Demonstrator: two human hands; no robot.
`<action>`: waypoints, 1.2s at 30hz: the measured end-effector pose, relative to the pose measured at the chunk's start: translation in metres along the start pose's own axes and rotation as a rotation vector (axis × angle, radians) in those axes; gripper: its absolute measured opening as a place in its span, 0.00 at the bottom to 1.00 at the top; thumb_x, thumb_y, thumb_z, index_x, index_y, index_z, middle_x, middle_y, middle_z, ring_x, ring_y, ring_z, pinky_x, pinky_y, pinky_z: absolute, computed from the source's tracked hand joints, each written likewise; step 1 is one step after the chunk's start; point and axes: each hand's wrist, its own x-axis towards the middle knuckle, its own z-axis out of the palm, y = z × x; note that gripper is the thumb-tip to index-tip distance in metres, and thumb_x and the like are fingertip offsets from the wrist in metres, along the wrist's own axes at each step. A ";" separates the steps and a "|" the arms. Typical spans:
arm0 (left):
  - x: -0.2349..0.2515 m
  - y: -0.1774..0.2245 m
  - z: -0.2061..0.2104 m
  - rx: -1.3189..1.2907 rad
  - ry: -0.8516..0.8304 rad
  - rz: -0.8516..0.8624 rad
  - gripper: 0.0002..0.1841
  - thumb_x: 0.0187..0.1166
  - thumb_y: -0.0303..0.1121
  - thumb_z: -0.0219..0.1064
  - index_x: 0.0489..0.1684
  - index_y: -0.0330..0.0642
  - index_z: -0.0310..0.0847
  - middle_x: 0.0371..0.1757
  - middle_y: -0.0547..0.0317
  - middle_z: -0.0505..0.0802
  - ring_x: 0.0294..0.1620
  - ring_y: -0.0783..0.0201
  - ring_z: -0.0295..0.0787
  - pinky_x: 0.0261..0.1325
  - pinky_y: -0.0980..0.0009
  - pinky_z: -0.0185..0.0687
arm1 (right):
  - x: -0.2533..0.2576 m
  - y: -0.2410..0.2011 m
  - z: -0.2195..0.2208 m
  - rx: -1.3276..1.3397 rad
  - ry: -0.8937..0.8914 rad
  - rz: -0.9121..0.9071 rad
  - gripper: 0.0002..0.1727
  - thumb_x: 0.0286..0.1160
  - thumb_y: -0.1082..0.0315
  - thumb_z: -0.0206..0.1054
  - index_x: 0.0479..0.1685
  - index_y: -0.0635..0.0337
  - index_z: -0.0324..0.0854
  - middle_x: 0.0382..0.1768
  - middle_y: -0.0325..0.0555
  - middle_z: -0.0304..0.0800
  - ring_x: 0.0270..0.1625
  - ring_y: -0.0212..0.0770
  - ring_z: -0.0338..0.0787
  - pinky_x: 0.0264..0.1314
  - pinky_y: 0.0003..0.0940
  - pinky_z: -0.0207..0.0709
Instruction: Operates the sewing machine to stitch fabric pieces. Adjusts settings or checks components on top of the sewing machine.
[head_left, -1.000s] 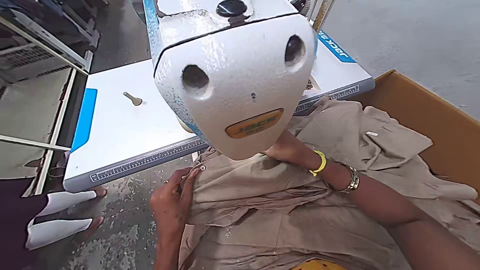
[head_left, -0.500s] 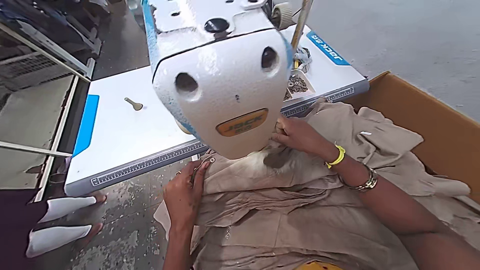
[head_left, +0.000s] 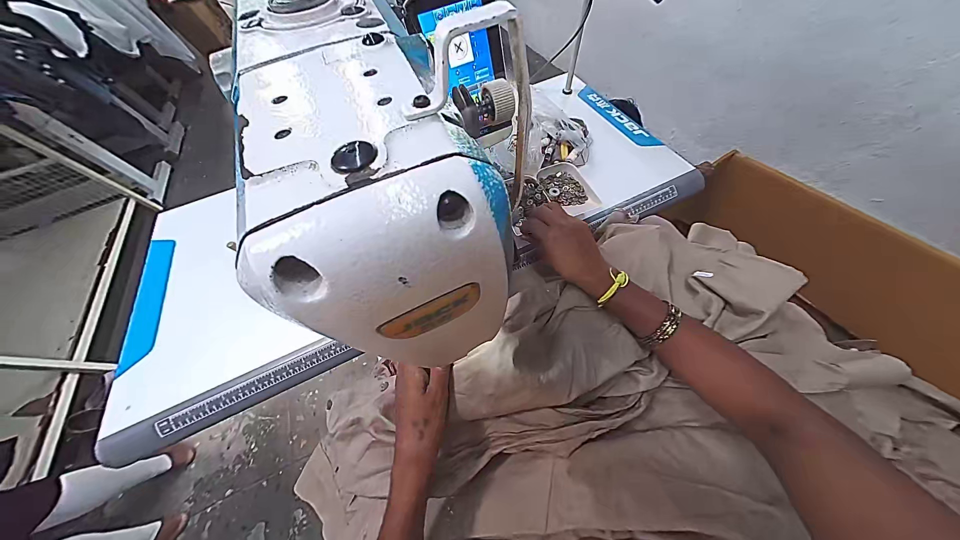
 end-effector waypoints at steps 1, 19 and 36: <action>0.000 0.000 0.000 -0.020 -0.001 -0.004 0.26 0.84 0.41 0.53 0.72 0.27 0.70 0.51 0.50 0.87 0.52 0.73 0.84 0.59 0.74 0.79 | -0.002 0.001 -0.003 0.046 0.031 0.017 0.07 0.79 0.67 0.69 0.39 0.62 0.89 0.46 0.55 0.90 0.52 0.55 0.91 0.46 0.47 0.86; -0.056 0.016 -0.025 0.243 -0.167 0.600 0.22 0.86 0.54 0.59 0.33 0.46 0.85 0.18 0.62 0.85 0.17 0.68 0.80 0.19 0.70 0.75 | -0.018 -0.110 -0.062 0.208 0.160 -0.621 0.12 0.84 0.71 0.59 0.31 0.59 0.83 0.25 0.47 0.87 0.32 0.45 0.88 0.34 0.35 0.79; -0.019 -0.076 -0.131 0.636 0.289 0.431 0.23 0.83 0.43 0.61 0.42 0.26 0.90 0.35 0.33 0.94 0.32 0.38 0.93 0.37 0.40 0.81 | -0.051 -0.032 -0.079 0.689 -0.862 -0.209 0.20 0.81 0.56 0.67 0.59 0.64 0.78 0.25 0.45 0.85 0.27 0.42 0.85 0.34 0.44 0.79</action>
